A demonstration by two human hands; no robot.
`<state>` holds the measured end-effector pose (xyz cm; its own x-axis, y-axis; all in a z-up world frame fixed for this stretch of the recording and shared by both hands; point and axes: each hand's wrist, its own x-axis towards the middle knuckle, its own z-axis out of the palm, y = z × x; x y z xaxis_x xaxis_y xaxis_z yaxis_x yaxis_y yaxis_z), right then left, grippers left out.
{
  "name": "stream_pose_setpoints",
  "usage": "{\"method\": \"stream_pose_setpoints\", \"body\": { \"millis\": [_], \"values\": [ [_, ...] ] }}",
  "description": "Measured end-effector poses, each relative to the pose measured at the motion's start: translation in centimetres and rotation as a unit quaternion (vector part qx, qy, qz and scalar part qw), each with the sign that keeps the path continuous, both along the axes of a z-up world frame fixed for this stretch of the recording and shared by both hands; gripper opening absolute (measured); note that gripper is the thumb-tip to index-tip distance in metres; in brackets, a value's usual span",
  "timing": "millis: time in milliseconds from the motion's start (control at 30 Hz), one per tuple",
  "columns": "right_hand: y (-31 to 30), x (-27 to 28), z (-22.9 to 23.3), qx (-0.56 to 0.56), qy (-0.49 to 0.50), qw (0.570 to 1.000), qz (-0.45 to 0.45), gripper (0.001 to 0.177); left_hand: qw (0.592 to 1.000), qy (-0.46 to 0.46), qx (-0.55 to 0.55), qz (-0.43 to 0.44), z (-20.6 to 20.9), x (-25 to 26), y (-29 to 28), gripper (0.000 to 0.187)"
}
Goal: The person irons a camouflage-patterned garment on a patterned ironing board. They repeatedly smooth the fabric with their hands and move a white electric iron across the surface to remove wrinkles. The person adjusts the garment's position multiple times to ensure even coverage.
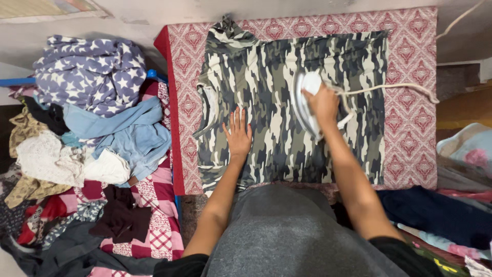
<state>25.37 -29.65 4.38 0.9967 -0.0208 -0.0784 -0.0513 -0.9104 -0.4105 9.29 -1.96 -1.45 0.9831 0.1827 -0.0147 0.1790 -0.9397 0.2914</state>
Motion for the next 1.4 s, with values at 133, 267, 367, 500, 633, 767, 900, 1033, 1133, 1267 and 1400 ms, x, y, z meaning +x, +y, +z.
{"method": "stream_pose_setpoints", "body": {
  "millis": [133,267,367,500,633,767,900,1033,1133,1267,1400],
  "values": [
    [-1.3,7.9,-0.8,-0.063,-0.019,0.998,0.017,0.076,1.000,-0.020,0.005,0.002,-0.1,-0.3,0.0,0.064],
    [-1.9,8.6,-1.3,-0.047,-0.060,0.997,0.031,0.069,1.000,-0.017,0.006,0.004,-0.3,-0.3,0.0,0.063],
    [-2.1,6.5,-1.1,0.000,-0.036,0.999,0.040,0.066,1.000,-0.027,-0.002,0.005,-0.3,-0.2,0.2,0.063],
    [-2.6,0.5,0.9,0.035,0.039,0.995,0.080,0.066,1.000,-0.028,-0.007,0.004,-0.1,-0.2,0.0,0.063],
    [-3.6,-7.3,2.5,0.019,0.134,0.980,0.144,0.072,0.999,-0.042,-0.001,0.001,-0.1,-0.5,0.0,0.062],
    [-5.1,-13.2,0.9,-0.026,0.118,0.962,0.246,0.083,0.999,-0.044,0.007,0.000,-0.2,-0.3,0.1,0.061],
    [-5.9,-16.7,-1.1,-0.038,0.128,0.949,0.285,0.061,0.999,-0.040,0.013,-0.003,-0.4,-0.2,0.0,0.060],
    [-6.2,-15.5,-1.1,-0.042,0.019,0.954,0.298,0.055,0.999,-0.033,0.004,-0.002,-0.3,-0.2,0.0,0.061],
    [-5.5,-11.5,-1.1,-0.014,-0.086,0.953,0.289,0.054,1.000,-0.029,0.006,0.000,-0.2,-0.1,0.0,0.061],
    [-4.1,-4.3,0.5,-0.045,-0.058,0.972,0.225,0.071,1.000,-0.024,0.004,-0.001,-0.1,-0.2,-0.1,0.061],
    [-2.6,3.4,1.2,-0.082,-0.087,0.973,0.196,0.077,1.000,-0.018,0.007,0.000,-0.4,0.0,0.0,0.062]
  ]
}}
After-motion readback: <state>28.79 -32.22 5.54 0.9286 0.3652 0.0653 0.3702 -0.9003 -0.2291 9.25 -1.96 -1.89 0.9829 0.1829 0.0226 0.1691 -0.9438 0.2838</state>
